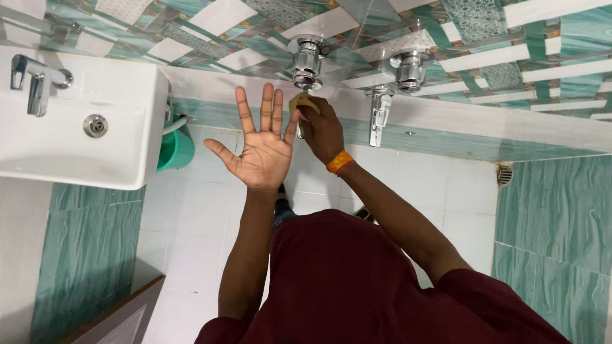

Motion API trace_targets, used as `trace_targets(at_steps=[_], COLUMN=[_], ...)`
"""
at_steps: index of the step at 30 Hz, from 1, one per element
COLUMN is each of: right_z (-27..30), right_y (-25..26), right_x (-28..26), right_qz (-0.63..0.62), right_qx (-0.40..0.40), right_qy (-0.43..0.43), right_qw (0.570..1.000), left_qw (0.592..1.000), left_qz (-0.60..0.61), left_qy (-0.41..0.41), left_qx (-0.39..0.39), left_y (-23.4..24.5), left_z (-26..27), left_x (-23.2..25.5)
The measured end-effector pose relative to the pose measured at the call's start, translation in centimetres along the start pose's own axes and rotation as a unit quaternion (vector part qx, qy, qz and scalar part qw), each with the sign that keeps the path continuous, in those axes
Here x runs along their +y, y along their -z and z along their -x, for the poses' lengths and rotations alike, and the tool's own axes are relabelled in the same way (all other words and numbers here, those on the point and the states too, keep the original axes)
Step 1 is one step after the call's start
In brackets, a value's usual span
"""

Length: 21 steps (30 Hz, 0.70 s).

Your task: The person cleans two wall-mounted chrome faucets with a cloth, wiping the handles and the body of the fixtures, and turns the tap handles.

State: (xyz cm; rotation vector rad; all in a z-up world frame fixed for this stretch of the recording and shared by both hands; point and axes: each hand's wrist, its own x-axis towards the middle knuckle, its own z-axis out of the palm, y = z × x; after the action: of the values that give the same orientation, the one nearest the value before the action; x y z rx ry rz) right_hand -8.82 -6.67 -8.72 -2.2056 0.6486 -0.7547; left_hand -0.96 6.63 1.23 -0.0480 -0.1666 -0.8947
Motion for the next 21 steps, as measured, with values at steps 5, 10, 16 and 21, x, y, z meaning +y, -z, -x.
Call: trace_targets(at_steps=[5,10,16,21], right_z=[-1.0,-2.3,-0.5,-3.9], right_y=[1.2,0.7,1.0,0.7], right_x=[2.2,1.7,0.9,1.5], right_qz=[0.092,0.067,0.067,0.055], right_qx=[-0.045,0.007,-0.037,0.009], right_qy=[0.123,0.087,0.07,0.021], right_qw=[0.987,0.994,0.995,0.998], left_qw=[0.999,0.987,0.981,0.982], left_qz=[-0.019,-0.051,0.011,0.023], left_qy=[-0.012,0.013,0.012,0.03], left_qx=[-0.042,-0.155,-0.191,-0.185], left_y=[-1.6,-0.4,1.7,1.5], left_z=[-0.5,-1.3,-1.1,-0.9], left_x=[-0.1,-0.6,-1.5,-1.8])
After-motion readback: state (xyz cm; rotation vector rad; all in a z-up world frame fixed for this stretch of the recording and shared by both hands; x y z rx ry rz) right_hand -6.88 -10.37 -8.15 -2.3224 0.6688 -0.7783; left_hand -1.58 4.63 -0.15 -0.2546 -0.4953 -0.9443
